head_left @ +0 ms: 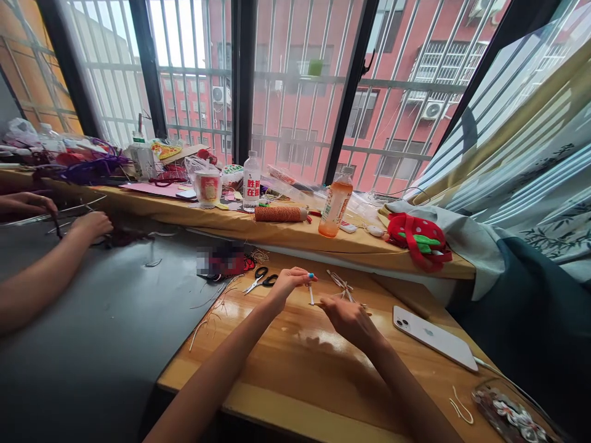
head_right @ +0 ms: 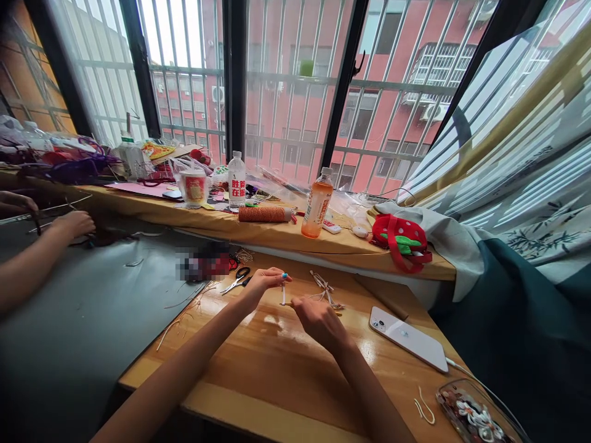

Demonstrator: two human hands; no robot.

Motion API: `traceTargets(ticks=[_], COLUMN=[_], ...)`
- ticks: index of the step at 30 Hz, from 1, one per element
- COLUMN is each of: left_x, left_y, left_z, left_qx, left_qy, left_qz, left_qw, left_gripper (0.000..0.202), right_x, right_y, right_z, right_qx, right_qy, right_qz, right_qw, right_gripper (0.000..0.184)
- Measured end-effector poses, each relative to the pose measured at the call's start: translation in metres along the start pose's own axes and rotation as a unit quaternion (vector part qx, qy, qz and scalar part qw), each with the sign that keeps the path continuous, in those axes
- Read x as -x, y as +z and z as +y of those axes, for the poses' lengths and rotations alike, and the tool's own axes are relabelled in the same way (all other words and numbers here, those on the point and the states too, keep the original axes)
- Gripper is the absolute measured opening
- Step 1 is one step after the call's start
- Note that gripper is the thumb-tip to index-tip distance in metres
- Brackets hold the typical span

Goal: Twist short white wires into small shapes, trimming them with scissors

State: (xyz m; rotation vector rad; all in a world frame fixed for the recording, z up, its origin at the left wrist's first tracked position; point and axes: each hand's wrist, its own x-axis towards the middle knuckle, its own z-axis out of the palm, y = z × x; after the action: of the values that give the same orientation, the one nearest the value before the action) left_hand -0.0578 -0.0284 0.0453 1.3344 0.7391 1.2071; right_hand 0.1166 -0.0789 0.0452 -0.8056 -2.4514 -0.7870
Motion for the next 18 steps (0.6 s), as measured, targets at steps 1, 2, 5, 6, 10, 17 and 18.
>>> traceTargets(ticks=[1,2,5,6,10,17,18], left_x=[0.0002,0.0005,0.0013,0.0015,0.0016,0.0038,0.004], left_y=[-0.0002,-0.0003,0.0003,0.0007,0.0023,0.0042,0.0042], left_z=[0.0002,0.0006,0.0022,0.0028,0.0054,0.0069,0.0066], left_qx=[-0.002,-0.004,-0.01,-0.01,-0.01,-0.027,-0.026], left_qy=[0.009,0.018,0.032,0.032,0.04,0.064,0.067], left_qz=[0.001,0.0,-0.005,-0.006,-0.012,-0.039,-0.043], left_qw=[1.0,1.0,0.999,0.999,0.999,0.997,0.997], left_gripper=[0.02,0.02,0.019,0.02,0.021,0.02,0.02], right_x=[-0.0003,-0.0007,-0.0012,-0.0011,-0.001,-0.004,-0.0037], right_y=[0.0,0.0001,0.0013,0.0019,0.0028,-0.0038,-0.0046], right_z=[-0.0004,-0.001,-0.0023,-0.0024,-0.0012,0.0014,0.0015], right_qx=[-0.003,-0.002,0.005,0.005,0.02,0.059,0.05], right_qy=[-0.006,-0.013,-0.023,-0.021,0.003,0.015,0.012], right_qz=[0.002,0.003,0.006,0.005,0.008,0.014,0.013], right_qw=[1.0,1.0,1.0,1.0,1.0,0.998,0.999], right_gripper=[0.015,0.015,0.015,0.016,0.021,0.016,0.014])
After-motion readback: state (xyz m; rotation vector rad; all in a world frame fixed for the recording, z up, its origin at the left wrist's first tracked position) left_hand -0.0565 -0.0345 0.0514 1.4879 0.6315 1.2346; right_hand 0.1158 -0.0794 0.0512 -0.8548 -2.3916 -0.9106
